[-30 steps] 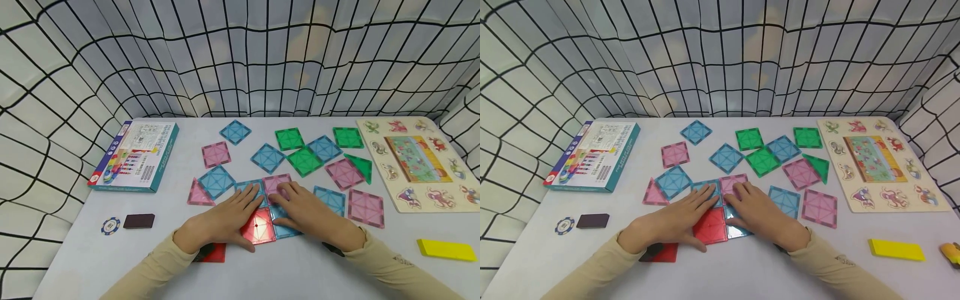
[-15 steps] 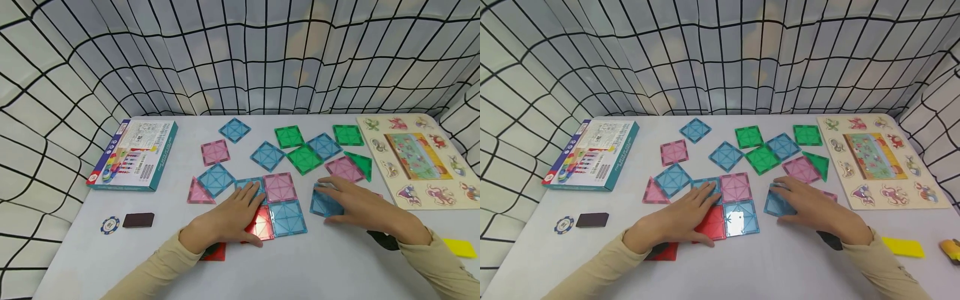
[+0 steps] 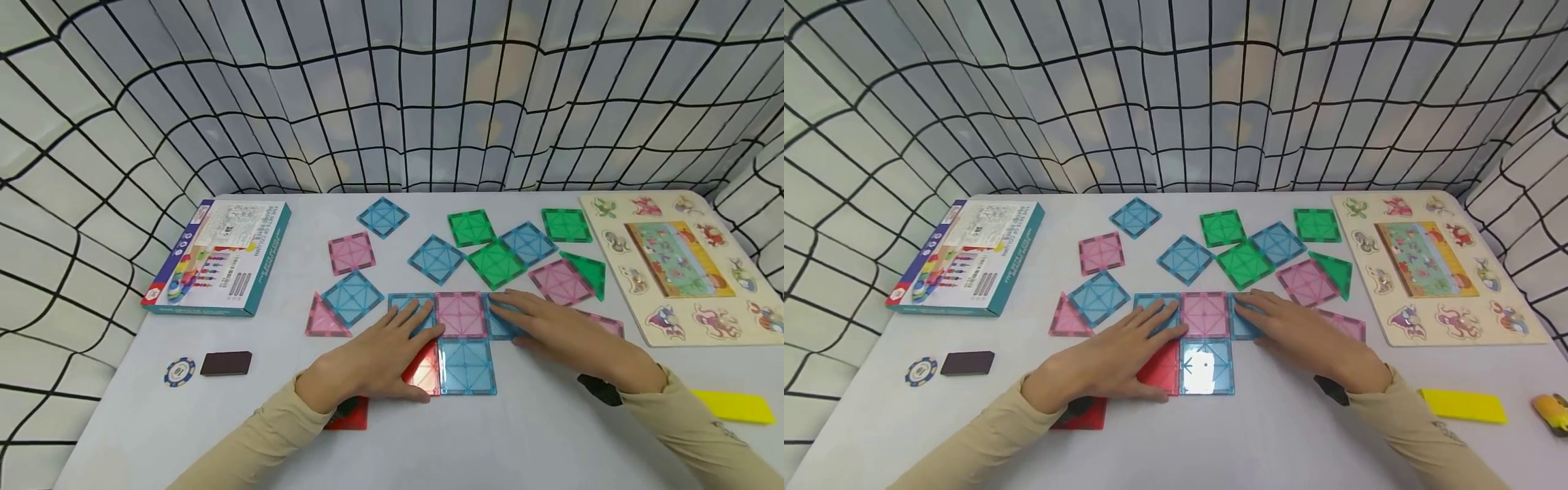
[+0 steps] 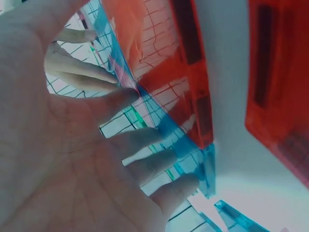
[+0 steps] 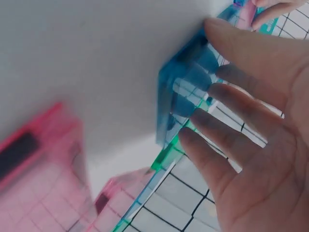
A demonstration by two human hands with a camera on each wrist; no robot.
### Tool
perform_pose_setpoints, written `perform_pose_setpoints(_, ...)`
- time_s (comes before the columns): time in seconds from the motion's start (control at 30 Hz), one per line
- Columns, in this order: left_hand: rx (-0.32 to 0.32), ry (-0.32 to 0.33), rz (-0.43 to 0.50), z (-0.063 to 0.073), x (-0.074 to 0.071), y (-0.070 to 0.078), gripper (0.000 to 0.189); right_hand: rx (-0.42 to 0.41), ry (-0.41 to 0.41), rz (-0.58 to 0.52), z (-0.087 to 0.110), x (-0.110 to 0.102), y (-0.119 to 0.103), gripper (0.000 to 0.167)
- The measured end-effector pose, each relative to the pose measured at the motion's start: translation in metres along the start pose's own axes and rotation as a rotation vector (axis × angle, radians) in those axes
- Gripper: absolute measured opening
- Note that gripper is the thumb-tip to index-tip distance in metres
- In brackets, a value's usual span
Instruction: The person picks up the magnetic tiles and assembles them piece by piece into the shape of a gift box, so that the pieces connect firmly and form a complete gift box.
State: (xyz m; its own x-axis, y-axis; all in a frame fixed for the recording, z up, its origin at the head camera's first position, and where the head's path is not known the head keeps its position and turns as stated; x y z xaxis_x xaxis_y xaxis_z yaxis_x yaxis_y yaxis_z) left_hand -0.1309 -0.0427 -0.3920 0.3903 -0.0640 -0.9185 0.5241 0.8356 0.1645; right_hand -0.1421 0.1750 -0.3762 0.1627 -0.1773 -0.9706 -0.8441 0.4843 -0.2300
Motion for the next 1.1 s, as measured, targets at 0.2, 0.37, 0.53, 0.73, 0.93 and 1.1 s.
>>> perform_pose_setpoints(0.2, 0.018, 0.001, 0.034, 0.001, 0.003, 0.002, 0.099, 0.010, 0.037, -0.019, -0.003, -0.002, -0.001, 0.054)
perform_pose_setpoints(0.37, 0.006, 0.014, 0.021, 0.000, 0.005, 0.004, 0.099, 0.108, 0.083, -0.120, 0.018, -0.014, 0.021, 0.049)
perform_pose_setpoints(0.53, -0.012, 0.019, 0.006, -0.001, 0.005, 0.002, 0.099, 0.235, 0.084, -0.143, 0.060, -0.029, 0.050, 0.050)
perform_pose_setpoints(0.73, -0.009, 0.017, 0.027, -0.002, 0.005, 0.001, 0.098, 0.282, -0.023, -0.103, 0.100, -0.018, 0.048, 0.045)
perform_pose_setpoints(0.93, -0.003, 0.016, 0.044, -0.002, 0.007, -0.001, 0.098, 0.304, -0.109, -0.115, 0.117, 0.004, 0.025, 0.057)
perform_pose_setpoints(1.1, 0.002, 0.018, 0.049, -0.003, 0.006, -0.001, 0.099, 0.274, -0.185, -0.228, 0.111, 0.017, -0.002, 0.066)
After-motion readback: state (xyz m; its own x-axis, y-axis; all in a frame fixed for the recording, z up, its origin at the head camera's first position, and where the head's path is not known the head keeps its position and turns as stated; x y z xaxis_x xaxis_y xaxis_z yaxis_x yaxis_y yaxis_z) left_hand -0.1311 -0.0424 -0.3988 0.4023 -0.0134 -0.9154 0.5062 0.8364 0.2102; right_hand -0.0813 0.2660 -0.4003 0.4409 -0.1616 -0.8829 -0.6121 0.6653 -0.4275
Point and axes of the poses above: each hand's wrist, its own z-axis away from the middle knuckle, its own x-axis out of the palm, y = z × x, the point moved 7 cm from there along -z, towards the middle knuckle, and after that the axes turned 13 degrees about -x, right-handed, at the moved point
